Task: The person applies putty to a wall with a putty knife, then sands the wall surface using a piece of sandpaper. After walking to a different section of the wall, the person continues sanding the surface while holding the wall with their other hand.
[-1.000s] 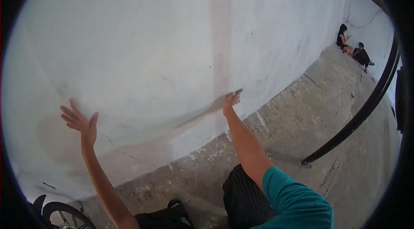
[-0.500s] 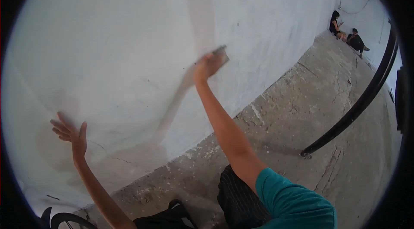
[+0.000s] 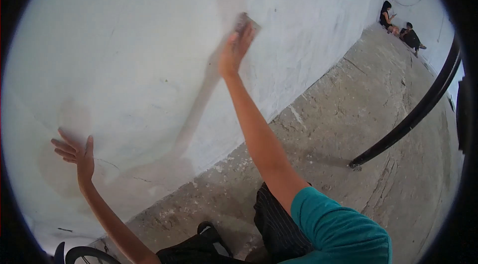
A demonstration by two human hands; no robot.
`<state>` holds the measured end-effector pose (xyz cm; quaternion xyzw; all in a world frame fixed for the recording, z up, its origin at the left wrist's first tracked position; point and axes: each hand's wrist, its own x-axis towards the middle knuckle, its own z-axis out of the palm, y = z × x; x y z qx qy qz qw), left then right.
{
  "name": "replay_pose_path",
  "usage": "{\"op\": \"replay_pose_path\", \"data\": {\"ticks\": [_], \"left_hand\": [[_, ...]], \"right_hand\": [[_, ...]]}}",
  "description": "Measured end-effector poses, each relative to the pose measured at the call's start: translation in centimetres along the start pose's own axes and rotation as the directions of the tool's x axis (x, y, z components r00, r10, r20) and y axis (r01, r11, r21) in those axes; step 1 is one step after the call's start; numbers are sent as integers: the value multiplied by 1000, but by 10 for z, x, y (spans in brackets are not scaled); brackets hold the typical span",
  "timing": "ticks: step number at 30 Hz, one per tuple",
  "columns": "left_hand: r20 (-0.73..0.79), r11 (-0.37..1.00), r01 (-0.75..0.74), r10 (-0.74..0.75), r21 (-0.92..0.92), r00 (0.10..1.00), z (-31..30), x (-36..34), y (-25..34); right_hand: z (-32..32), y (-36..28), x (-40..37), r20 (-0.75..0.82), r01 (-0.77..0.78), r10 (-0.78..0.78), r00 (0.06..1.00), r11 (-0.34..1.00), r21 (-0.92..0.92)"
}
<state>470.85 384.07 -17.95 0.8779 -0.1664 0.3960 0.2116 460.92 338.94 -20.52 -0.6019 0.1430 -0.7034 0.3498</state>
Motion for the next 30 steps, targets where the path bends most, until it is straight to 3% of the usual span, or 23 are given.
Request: {"op": "replay_pose_path", "data": {"ticks": [2,4,6,7,8,9,11,12,13,16,19,20,22,23,25,26,27,30], "left_hand": [[9,1000,8,-8,-14,1000,-3,-2,5],[20,999,29,-29,-28,999,-4,-2,10],[7,999,36,-36,-9,999,-1,0,6],[1,1000,27,-27,16,1000,0,0,5],[-4,999,35,-35,10,999,0,-1,6],[9,999,34,-34,-7,999,-2,-1,8],[11,999,36,-36,-20,999,-5,0,10],[18,999,36,-36,-15,999,-5,0,9],[29,999,35,-35,-6,999,-5,-1,9],[-9,1000,18,-18,-23,1000,-4,-2,10],[-6,1000,9,-10,-24,1000,-7,-4,16],[-5,1000,6,-6,-25,1000,-6,-3,17],[-22,1000,20,-20,-13,1000,-5,-3,17],[-15,1000,15,-15,-14,1000,-5,-4,17],[-10,999,19,-20,-35,1000,-7,-4,18],[-10,999,15,-16,-37,1000,-7,-4,18],[-7,999,22,-22,-36,1000,-6,-4,17],[-7,999,22,-22,-38,1000,-7,-4,17]], "right_hand": [[-9,42,0,-233,-42,33,972,999,-34],[-21,71,-13,-318,-120,134,939,991,64],[-42,133,-46,-283,-133,126,951,991,-3],[-44,149,-72,-344,-329,367,864,930,164],[-45,206,-108,-367,-623,660,656,748,231],[-52,248,-148,-260,-653,748,611,662,369],[-71,230,-183,9,-842,977,212,178,509],[-81,185,-176,202,-750,979,-5,-138,647],[-77,181,-172,210,-750,978,-9,-145,645],[-51,187,-149,-149,-886,980,131,183,427],[-30,201,-103,-444,-900,822,357,431,73],[-25,207,-82,-332,-746,711,620,665,29],[-12,182,-39,-291,-407,392,873,913,8],[-2,129,-18,-369,-278,253,894,960,-16],[11,61,-1,-281,-204,186,942,978,-36],[8,18,0,-121,-139,133,984,989,-43],[12,-5,1,-25,26,-27,999,999,-39],[1,-62,0,339,213,-163,926,970,-115]]}}
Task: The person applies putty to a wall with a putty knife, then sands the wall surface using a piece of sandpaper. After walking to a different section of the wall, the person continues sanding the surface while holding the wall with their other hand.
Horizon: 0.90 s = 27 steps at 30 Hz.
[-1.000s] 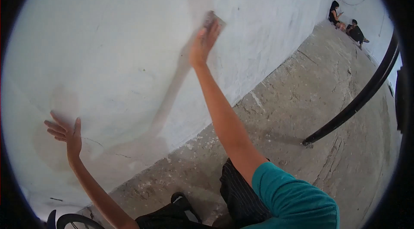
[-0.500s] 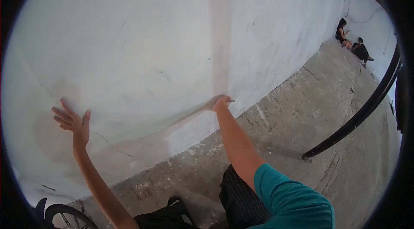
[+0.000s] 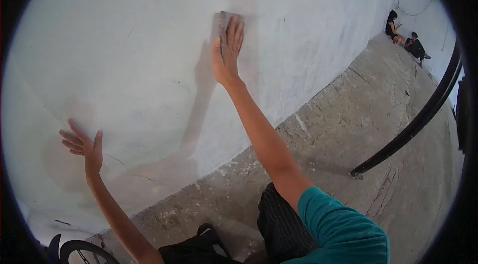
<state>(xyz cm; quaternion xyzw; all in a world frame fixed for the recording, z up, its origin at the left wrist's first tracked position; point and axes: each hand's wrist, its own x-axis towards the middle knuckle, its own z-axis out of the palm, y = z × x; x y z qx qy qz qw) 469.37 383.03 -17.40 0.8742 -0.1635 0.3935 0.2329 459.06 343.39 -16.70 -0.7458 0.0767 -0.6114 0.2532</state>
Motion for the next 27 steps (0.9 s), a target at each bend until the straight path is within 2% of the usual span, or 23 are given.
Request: {"op": "replay_pose_path", "data": {"ticks": [4,6,8,10,11,12,13,14,16,18,19,20,22,23,25,27], "left_hand": [[-17,999,-19,20,26,1000,4,0,-4],[-19,999,-18,19,48,1000,5,1,-6],[-21,998,-4,5,65,1000,7,0,-8],[-52,999,-47,49,27,997,9,1,-10],[-51,999,-44,45,26,998,10,0,-9],[-56,999,-41,43,32,998,10,1,-9],[-61,998,-37,40,41,997,9,0,-8],[-66,999,-32,35,43,997,8,0,-7],[-71,999,-48,49,20,996,7,-1,-5],[-77,999,-35,35,4,996,6,-2,-1],[-68,999,-40,40,-8,997,5,-2,0],[-64,999,-43,42,-10,997,6,-2,-1],[-92,998,-57,57,-3,994,9,-2,-3],[-90,998,-61,60,-6,994,9,-1,-3],[-82,998,-52,50,-23,995,8,-1,-3],[-84,998,-55,52,-28,995,10,0,-6]], "right_hand": [[-10,46,-4,42,73,-69,997,991,-109],[-9,97,-11,-286,-64,79,955,996,61],[-9,162,-33,-410,-93,179,894,971,220],[-8,216,-78,-455,-176,285,844,948,267],[1,223,-106,-460,-370,570,680,809,457],[10,228,-139,-397,-494,799,452,595,634],[17,258,-181,-216,-517,869,444,446,731],[16,249,-191,-211,-517,868,449,445,732],[13,223,-192,-81,-614,991,109,131,778],[12,208,-184,53,-600,966,-251,-199,775],[20,224,-188,53,-601,967,-251,-199,774],[35,257,-194,-113,-735,993,-37,49,676],[35,256,-174,-322,-825,920,225,355,440],[25,230,-148,-395,-847,882,258,403,346],[17,220,-113,-470,-737,773,426,598,314],[14,204,-84,-518,-557,542,662,818,144]]}}
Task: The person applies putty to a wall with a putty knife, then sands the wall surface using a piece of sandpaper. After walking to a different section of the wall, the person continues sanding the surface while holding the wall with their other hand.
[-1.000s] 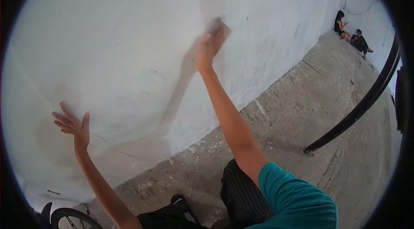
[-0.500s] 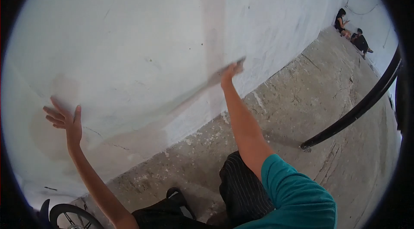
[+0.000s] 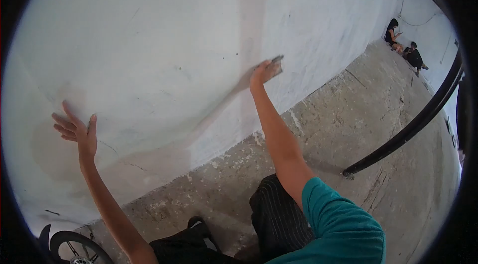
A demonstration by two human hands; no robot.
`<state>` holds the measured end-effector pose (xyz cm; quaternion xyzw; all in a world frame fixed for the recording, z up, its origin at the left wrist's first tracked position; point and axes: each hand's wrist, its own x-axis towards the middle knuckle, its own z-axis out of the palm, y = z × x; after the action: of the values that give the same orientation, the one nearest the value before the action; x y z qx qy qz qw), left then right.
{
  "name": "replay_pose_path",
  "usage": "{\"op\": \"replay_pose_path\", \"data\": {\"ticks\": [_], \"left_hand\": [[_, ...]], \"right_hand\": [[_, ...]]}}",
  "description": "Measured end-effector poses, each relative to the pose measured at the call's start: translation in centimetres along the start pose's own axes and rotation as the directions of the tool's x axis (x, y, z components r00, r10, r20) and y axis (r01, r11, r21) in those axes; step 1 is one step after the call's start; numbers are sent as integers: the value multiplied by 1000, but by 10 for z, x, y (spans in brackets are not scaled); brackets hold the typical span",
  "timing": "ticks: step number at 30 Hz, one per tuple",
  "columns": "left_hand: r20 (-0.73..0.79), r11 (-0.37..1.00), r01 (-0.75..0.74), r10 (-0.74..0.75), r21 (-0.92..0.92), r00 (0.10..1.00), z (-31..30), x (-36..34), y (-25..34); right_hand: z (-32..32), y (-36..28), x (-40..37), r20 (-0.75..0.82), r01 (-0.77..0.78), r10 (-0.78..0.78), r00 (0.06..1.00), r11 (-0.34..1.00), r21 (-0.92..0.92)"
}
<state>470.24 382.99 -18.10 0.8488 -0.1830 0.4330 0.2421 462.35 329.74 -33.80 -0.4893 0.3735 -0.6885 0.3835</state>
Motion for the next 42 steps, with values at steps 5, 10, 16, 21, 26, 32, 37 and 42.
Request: {"op": "replay_pose_path", "data": {"ticks": [5,10,16,21,26,32,37,42], "left_hand": [[-5,1000,-8,8,15,1000,0,1,-2],[4,1000,-11,11,21,1000,0,0,-2],[33,999,7,-9,38,999,-1,0,-3],[-2,999,-18,18,43,1000,3,1,-5],[-30,998,-34,36,57,999,1,1,-4],[7,1000,-25,25,18,1000,1,1,-3],[16,1000,5,-5,22,1000,-2,0,2],[-3,997,-22,23,77,1000,4,2,-8]], "right_hand": [[3,-114,-2,184,410,-471,863,864,291],[-19,-199,-35,568,780,-740,361,573,252],[-15,-112,10,337,577,-643,687,765,286],[-40,46,-11,234,127,-181,955,965,229],[-46,76,-39,141,-507,489,861,847,160],[-8,30,-7,-72,64,-67,995,997,-30],[-13,-70,-5,162,359,-368,916,930,78],[-10,-153,-31,476,684,-658,584,714,148]]}}
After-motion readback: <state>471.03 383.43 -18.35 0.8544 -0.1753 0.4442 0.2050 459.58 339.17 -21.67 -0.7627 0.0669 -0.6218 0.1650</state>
